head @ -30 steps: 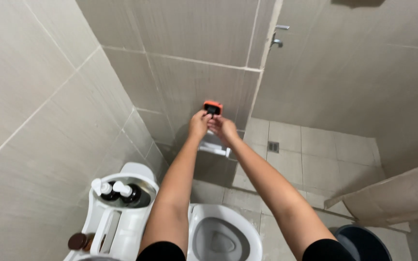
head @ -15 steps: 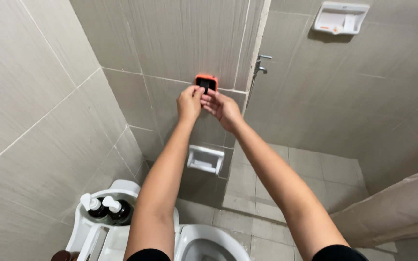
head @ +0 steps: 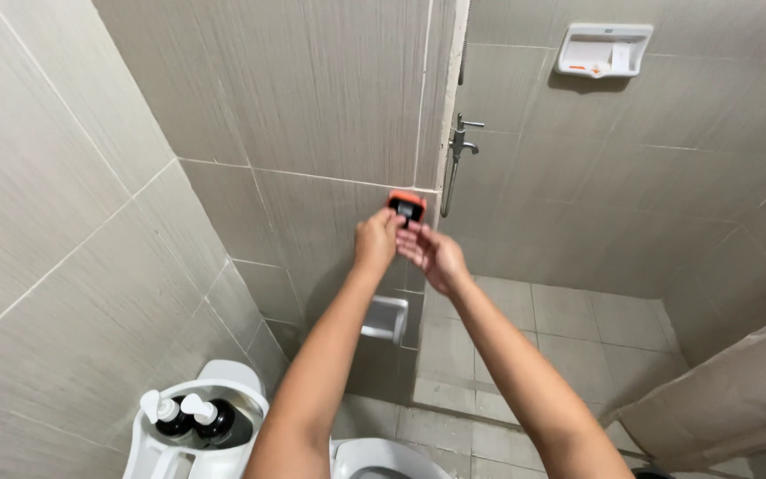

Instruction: The person scrubs the tiled bathroom wall with a small orange brush, then rinses a blue cloth under the sink faucet. They wring out the cloth and wipe the wall with it, repeating the rinsing and wiping process.

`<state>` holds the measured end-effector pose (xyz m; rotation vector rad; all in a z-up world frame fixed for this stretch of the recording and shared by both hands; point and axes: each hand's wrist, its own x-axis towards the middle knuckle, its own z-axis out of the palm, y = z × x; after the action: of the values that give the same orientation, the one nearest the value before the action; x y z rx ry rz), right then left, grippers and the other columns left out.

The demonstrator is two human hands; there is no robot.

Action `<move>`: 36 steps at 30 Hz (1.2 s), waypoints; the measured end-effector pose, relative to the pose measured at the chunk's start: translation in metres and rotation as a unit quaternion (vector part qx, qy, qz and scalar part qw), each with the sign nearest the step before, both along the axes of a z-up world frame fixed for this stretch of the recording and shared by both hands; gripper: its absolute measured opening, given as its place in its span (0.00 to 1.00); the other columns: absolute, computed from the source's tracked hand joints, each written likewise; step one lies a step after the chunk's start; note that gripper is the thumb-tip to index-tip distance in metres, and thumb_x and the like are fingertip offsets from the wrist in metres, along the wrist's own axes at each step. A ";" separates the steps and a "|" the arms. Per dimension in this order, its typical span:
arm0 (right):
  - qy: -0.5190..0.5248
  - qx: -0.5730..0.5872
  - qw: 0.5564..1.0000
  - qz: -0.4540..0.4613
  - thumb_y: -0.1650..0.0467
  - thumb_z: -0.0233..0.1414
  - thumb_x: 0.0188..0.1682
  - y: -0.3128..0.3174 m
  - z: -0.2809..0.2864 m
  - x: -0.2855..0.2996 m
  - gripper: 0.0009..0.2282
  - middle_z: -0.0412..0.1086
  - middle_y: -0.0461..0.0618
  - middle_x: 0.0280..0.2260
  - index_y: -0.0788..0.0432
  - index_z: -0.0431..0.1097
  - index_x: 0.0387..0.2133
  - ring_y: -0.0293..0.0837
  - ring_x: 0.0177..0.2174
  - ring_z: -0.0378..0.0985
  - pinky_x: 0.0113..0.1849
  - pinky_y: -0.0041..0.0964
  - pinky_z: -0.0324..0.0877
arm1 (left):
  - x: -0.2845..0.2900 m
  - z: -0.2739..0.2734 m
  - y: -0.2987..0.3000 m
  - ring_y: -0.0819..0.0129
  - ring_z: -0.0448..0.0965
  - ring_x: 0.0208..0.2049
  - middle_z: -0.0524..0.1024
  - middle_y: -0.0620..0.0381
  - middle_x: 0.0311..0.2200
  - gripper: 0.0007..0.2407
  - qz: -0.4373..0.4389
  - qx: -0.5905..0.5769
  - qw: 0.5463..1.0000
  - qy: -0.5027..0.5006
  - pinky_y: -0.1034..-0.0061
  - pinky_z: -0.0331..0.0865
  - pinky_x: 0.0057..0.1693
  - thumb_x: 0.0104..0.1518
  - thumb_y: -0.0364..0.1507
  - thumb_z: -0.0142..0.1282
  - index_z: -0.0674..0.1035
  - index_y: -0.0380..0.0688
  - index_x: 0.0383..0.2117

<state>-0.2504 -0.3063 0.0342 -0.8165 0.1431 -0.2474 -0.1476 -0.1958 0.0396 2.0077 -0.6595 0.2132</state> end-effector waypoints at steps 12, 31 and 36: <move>0.145 0.019 0.989 -0.007 0.65 0.40 0.60 0.000 -0.166 0.008 0.15 0.72 0.66 0.48 0.66 0.65 0.50 0.58 0.50 0.77 0.52 0.53 0.73 | 0.003 -0.150 0.001 0.53 0.85 0.43 0.85 0.52 0.31 0.07 -0.015 0.151 0.980 0.131 0.60 0.78 0.51 0.59 0.39 0.59 0.85 0.60 0.38; -0.034 -0.082 0.996 0.005 0.65 0.43 0.59 -0.003 0.064 0.008 0.16 0.76 0.62 0.46 0.64 0.68 0.53 0.52 0.45 0.82 0.50 0.47 0.77 | -0.023 0.081 0.010 0.48 0.83 0.40 0.83 0.53 0.29 0.06 0.054 -0.073 0.996 -0.021 0.54 0.75 0.46 0.60 0.37 0.58 0.83 0.53 0.31; -0.049 -0.067 0.996 -0.014 0.67 0.43 0.59 -0.017 0.086 -0.014 0.16 0.76 0.65 0.45 0.67 0.68 0.52 0.56 0.44 0.82 0.50 0.51 0.77 | -0.038 0.103 -0.009 0.46 0.84 0.37 0.83 0.53 0.26 0.06 0.050 -0.056 0.995 -0.058 0.51 0.76 0.44 0.59 0.38 0.59 0.84 0.55 0.31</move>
<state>-0.2647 -0.3228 0.1203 -0.9346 0.0456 -0.3252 -0.1855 -0.2052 0.1428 1.9333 -0.6065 0.4215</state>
